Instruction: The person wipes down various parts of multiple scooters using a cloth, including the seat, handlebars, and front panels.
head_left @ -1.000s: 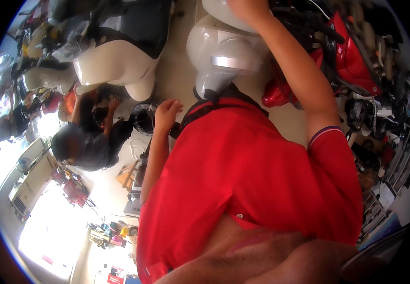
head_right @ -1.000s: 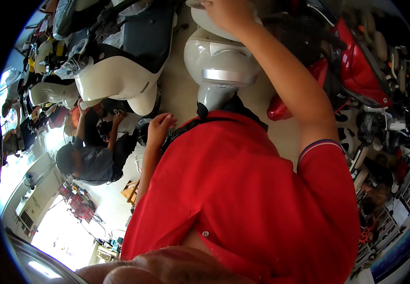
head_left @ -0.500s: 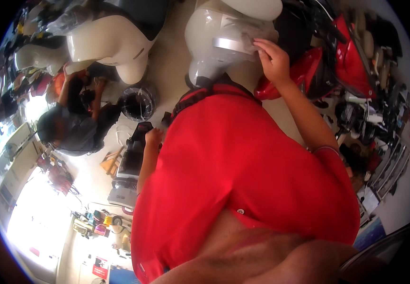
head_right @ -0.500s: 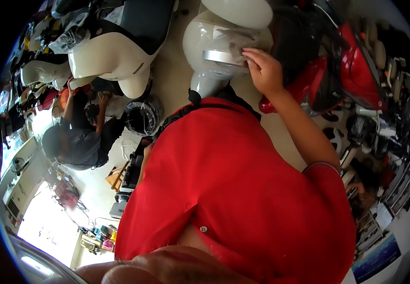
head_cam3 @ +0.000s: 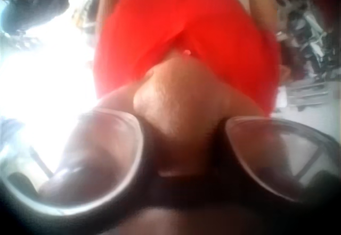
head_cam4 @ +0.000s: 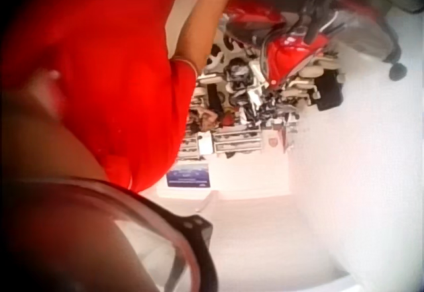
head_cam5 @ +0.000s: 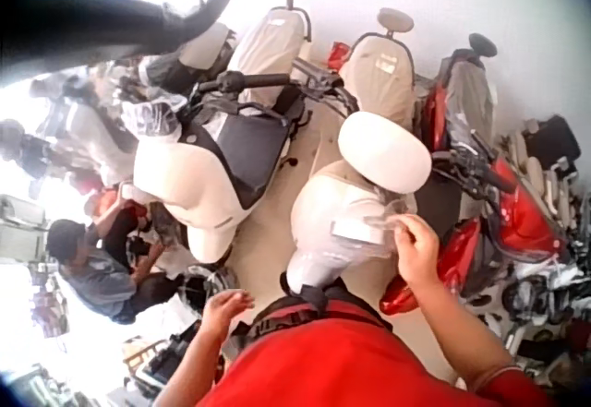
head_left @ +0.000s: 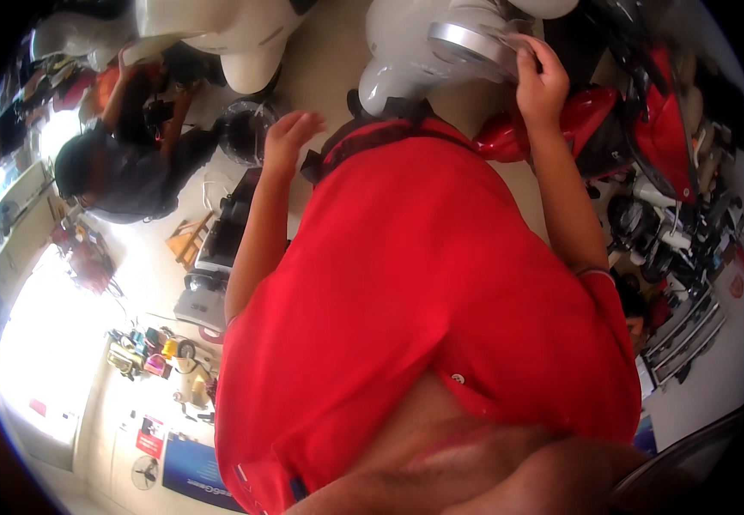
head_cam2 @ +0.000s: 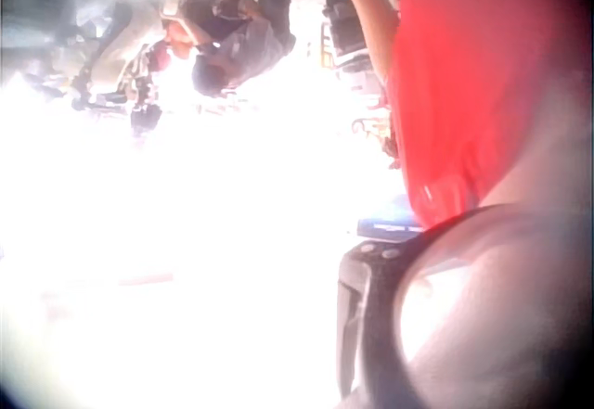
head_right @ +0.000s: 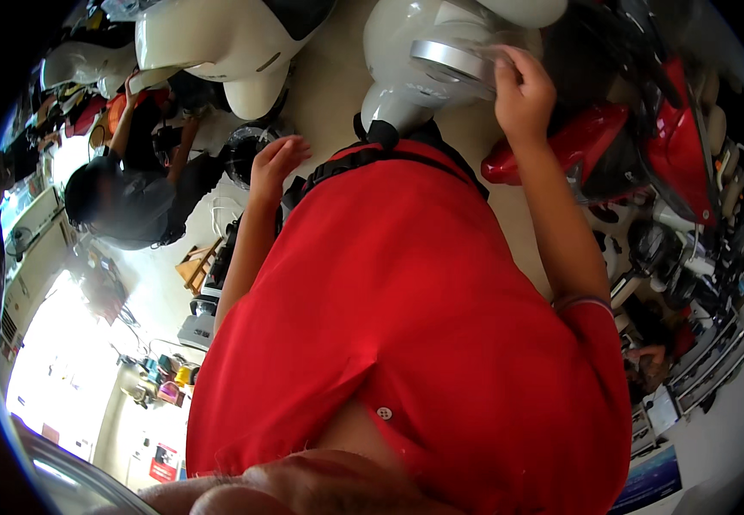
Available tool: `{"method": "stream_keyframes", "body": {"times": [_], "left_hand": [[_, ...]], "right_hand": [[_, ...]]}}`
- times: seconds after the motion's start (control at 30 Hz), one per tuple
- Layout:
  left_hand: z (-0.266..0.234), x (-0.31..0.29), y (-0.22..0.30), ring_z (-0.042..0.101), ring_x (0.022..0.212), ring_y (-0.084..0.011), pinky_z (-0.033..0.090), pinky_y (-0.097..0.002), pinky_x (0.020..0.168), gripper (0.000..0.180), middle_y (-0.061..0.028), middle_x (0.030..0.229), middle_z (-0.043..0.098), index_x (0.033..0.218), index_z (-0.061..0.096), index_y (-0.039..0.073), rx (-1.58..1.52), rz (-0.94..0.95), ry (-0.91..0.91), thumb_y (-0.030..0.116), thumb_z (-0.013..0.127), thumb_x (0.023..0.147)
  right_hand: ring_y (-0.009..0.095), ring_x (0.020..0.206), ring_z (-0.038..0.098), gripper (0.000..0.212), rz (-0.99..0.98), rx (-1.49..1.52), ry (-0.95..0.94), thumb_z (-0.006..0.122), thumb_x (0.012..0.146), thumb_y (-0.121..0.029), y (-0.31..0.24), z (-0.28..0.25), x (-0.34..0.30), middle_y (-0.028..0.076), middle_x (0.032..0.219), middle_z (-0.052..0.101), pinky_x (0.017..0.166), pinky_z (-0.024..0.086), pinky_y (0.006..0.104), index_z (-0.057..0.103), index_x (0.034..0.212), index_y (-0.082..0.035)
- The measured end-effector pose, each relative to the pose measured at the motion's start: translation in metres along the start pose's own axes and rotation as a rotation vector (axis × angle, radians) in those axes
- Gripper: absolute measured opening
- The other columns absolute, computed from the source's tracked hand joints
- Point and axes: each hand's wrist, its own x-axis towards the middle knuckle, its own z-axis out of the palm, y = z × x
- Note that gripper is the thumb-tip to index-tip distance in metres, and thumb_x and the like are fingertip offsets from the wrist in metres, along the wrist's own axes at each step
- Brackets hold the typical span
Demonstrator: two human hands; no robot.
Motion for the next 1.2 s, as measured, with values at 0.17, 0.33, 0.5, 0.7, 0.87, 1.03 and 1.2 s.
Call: {"method": "stream_keyframes", "body": {"times": [0.17, 0.33, 0.5, 0.7, 0.87, 1.03, 1.2], "left_hand": [[0.047, -0.034, 0.072, 0.060, 0.105, -0.0218, 0.045, -0.0336, 0.092, 0.035, -0.0128, 0.111, 0.065, 0.118, 0.060, -0.003, 0.457, 0.261, -0.431, 0.022, 0.055, 0.094], [0.045, -0.046, 0.082, 0.059, 0.106, -0.0222, 0.045, -0.0334, 0.092, 0.036, -0.0114, 0.111, 0.064, 0.114, 0.063, -0.001, 0.455, 0.253, -0.415, 0.021, 0.064, 0.086], [0.060, -0.037, 0.086, 0.063, 0.093, -0.0210, 0.049, -0.0324, 0.082, 0.026, -0.0102, 0.099, 0.065, 0.100, 0.067, 0.000, 0.628, 0.286, -0.367, 0.013, 0.073, 0.079], [0.074, -0.025, 0.078, 0.064, 0.076, -0.0235, 0.050, -0.0341, 0.071, 0.024, -0.0109, 0.085, 0.067, 0.091, 0.070, 0.006, 0.724, 0.180, -0.346, 0.026, 0.073, 0.079], [0.064, -0.021, 0.068, 0.065, 0.086, -0.0210, 0.050, -0.0322, 0.079, 0.031, -0.0120, 0.094, 0.069, 0.101, 0.067, -0.001, 0.633, 0.252, -0.324, 0.025, 0.068, 0.083], [0.043, -0.020, 0.048, 0.064, 0.089, -0.0167, 0.049, -0.0307, 0.081, 0.032, -0.0116, 0.096, 0.068, 0.105, 0.064, -0.004, 0.551, 0.211, -0.255, 0.024, 0.062, 0.090], [0.034, -0.016, 0.040, 0.067, 0.084, -0.0199, 0.051, -0.0315, 0.077, 0.031, -0.0123, 0.091, 0.070, 0.103, 0.066, -0.002, 0.836, 0.132, -0.132, 0.025, 0.064, 0.088]], "right_hand": [[0.029, 0.092, 0.065, 0.018, -0.233, -0.210, -0.028, 0.059, 0.085, -0.005, -0.009, 0.005, 0.014, 0.014, 0.100, 0.067, 0.082, 0.050, 0.0341, 0.067, 0.101, -0.002], [0.032, 0.105, 0.060, 0.030, -0.250, -0.328, -0.199, 0.061, 0.082, -0.009, -0.016, 0.014, 0.007, 0.012, 0.116, 0.062, 0.089, 0.048, 0.0365, 0.066, 0.112, -0.008], [0.035, 0.109, 0.058, 0.033, -0.160, -0.268, -0.219, 0.061, 0.081, -0.008, -0.003, 0.016, 0.005, 0.014, 0.121, 0.061, 0.092, 0.047, 0.0378, 0.065, 0.114, -0.006], [0.037, 0.112, 0.055, 0.032, -0.204, -0.271, -0.181, 0.061, 0.079, -0.006, -0.010, 0.018, 0.005, 0.017, 0.120, 0.059, 0.095, 0.045, 0.0417, 0.065, 0.111, -0.004], [0.038, 0.115, 0.053, 0.032, -0.185, -0.246, -0.195, 0.059, 0.086, -0.016, -0.011, 0.016, 0.002, 0.016, 0.123, 0.058, 0.097, 0.043, 0.0419, 0.063, 0.116, -0.004], [0.036, 0.111, 0.057, 0.034, -0.010, -0.238, -0.181, 0.049, 0.095, -0.024, 0.013, 0.005, -0.001, 0.017, 0.120, 0.060, 0.094, 0.045, 0.0388, 0.061, 0.117, -0.002], [0.035, 0.103, 0.060, 0.030, 0.430, -0.233, -0.243, 0.051, 0.095, -0.026, -0.002, 0.006, 0.009, 0.013, 0.115, 0.064, 0.086, 0.048, 0.0385, 0.066, 0.105, -0.003]]}}
